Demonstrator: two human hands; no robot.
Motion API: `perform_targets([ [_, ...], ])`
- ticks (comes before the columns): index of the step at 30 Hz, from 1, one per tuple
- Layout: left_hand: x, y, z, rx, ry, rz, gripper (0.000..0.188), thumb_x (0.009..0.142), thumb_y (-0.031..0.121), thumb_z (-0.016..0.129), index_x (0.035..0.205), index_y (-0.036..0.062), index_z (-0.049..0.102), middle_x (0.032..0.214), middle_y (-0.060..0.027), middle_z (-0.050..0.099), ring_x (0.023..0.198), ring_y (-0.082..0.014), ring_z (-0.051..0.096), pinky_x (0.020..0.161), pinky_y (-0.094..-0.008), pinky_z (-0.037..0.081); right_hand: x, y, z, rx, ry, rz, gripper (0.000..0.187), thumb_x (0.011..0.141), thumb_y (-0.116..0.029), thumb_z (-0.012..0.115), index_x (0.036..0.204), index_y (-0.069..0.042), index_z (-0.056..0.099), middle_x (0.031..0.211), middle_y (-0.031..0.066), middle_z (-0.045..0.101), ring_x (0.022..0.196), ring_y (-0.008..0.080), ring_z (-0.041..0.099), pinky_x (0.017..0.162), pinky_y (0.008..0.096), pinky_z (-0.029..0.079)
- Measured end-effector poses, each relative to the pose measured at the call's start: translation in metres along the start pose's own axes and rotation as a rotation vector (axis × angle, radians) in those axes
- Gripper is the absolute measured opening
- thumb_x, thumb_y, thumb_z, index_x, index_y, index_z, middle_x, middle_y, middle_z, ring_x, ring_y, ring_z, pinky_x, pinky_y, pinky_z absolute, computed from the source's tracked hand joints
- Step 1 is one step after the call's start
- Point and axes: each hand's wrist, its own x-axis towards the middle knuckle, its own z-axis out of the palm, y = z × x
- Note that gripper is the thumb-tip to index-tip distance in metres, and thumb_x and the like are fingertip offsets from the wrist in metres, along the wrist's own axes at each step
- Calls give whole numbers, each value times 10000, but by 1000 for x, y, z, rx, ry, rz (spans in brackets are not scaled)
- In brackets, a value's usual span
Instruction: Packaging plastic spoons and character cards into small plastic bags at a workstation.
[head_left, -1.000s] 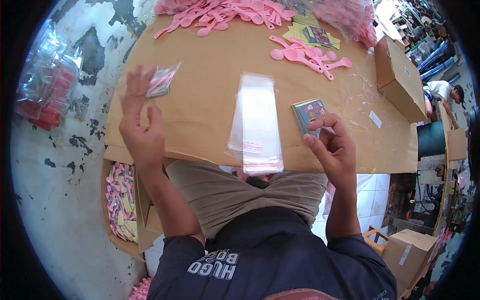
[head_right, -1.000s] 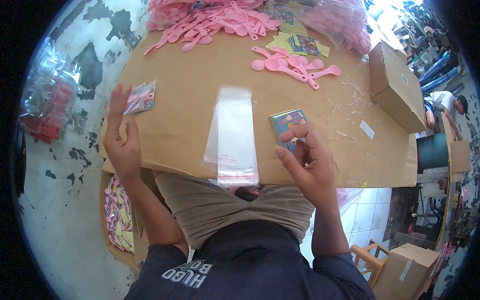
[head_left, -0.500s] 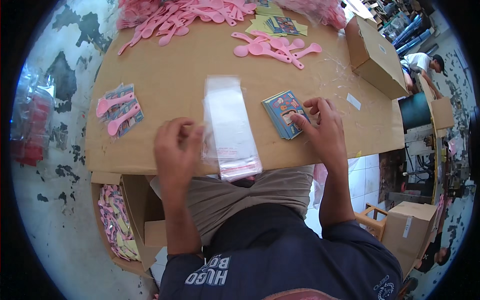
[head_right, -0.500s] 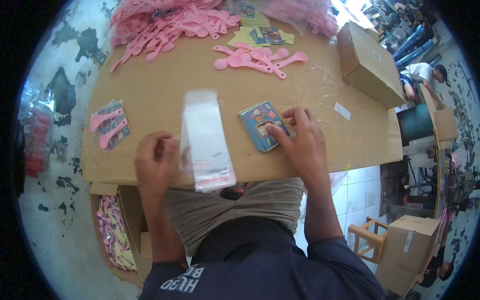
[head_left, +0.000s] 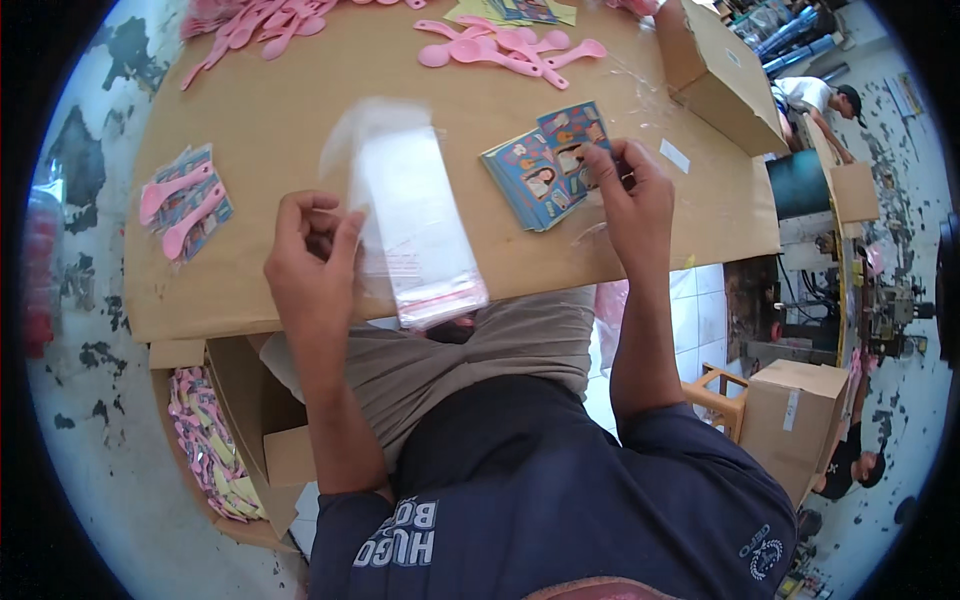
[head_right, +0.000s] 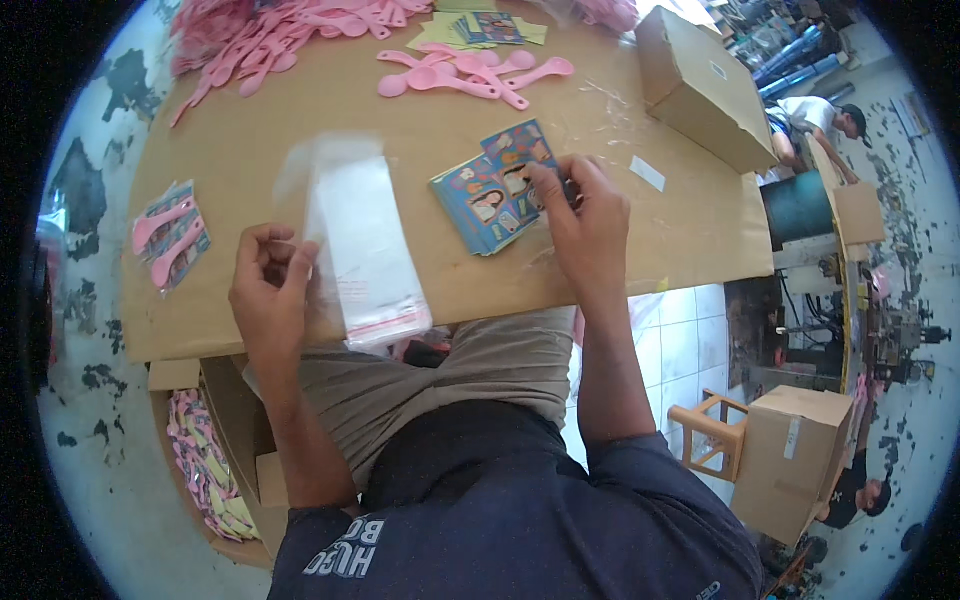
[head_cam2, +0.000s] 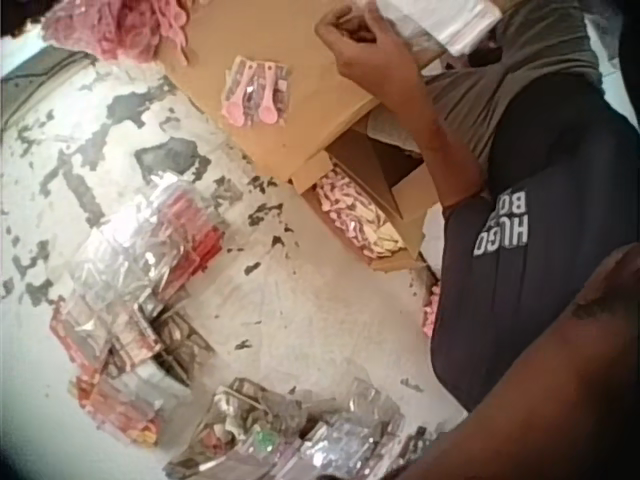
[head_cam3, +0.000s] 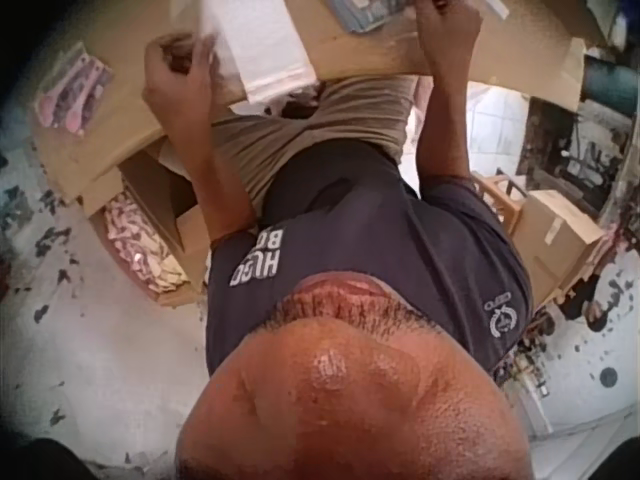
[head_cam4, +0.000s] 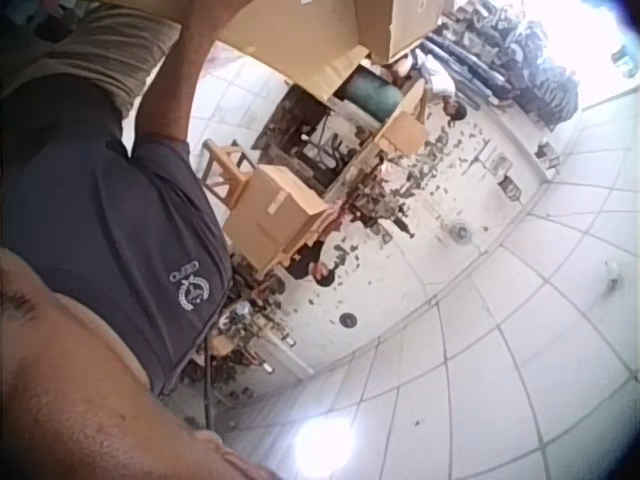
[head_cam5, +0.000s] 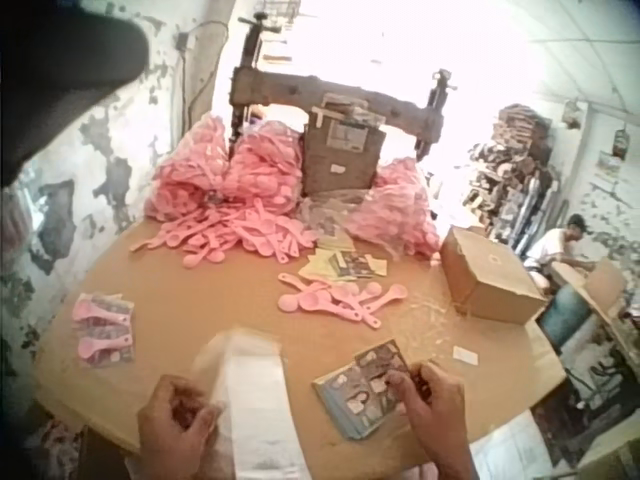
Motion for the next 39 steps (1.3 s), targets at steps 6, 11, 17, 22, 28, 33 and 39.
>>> perform_targets([
  [6, 1, -13, 3, -105, -23, -10, 164, 969, 150, 710, 972, 1, 642, 813, 26, 611, 743, -52, 520, 672, -221, 436, -11, 8, -32, 648, -88, 255, 281, 1081, -309, 535, 983, -52, 593, 747, 7, 624, 571, 42, 562, 475, 173, 395],
  [11, -2, -13, -5, 91, 73, 108, 192, 1005, 179, 673, 950, -4, 650, 874, 17, 630, 766, -50, 513, 689, -203, 418, -26, 29, -38, 677, -293, 412, 221, 1087, -258, 511, 1061, -51, 583, 825, 50, 661, 639, 74, 625, 516, 213, 467],
  [17, 7, -28, 1, -433, 114, 87, 135, 1039, 134, 602, 1050, 2, 576, 928, -66, 676, 778, -101, 567, 741, -233, 458, -17, 36, -44, -51, 551, -198, 200, 1049, -203, 604, 974, -19, 579, 1000, 62, 627, 945, 110, 543, 864, 264, 443],
  [22, 3, -16, 2, -588, 68, 110, 149, 1041, 98, 582, 1145, 10, 522, 1048, -152, 721, 846, -142, 639, 794, -264, 503, -20, 24, -29, 293, 450, -193, 162, 1051, -173, 596, 984, -30, 560, 955, 52, 607, 902, 80, 528, 841, 243, 433],
  [28, -5, 0, 3, -941, -45, -119, 229, 990, 100, 665, 1189, 1, 607, 1077, -189, 739, 940, -237, 733, 809, -291, 593, -47, -16, -2, 727, -24, 42, 114, 1041, -141, 603, 1012, -33, 584, 849, -10, 600, 708, 24, 511, 597, 194, 404],
  [33, -14, 4, 14, -1089, -23, -102, 157, 969, 110, 698, 1091, 13, 684, 1032, -183, 750, 908, -271, 755, 720, -285, 626, -63, -54, 28, 795, -370, 132, 127, 1020, -112, 636, 1089, -8, 616, 835, -18, 616, 655, 14, 519, 546, 187, 397],
  [39, -18, 11, 20, -1100, -7, -57, 185, 978, 121, 689, 1122, 5, 679, 1042, -185, 748, 964, -270, 747, 861, -366, 612, -63, -77, 35, 907, -491, 191, 150, 1021, -111, 637, 1103, 13, 615, 835, 2, 634, 634, 23, 546, 542, 186, 432],
])
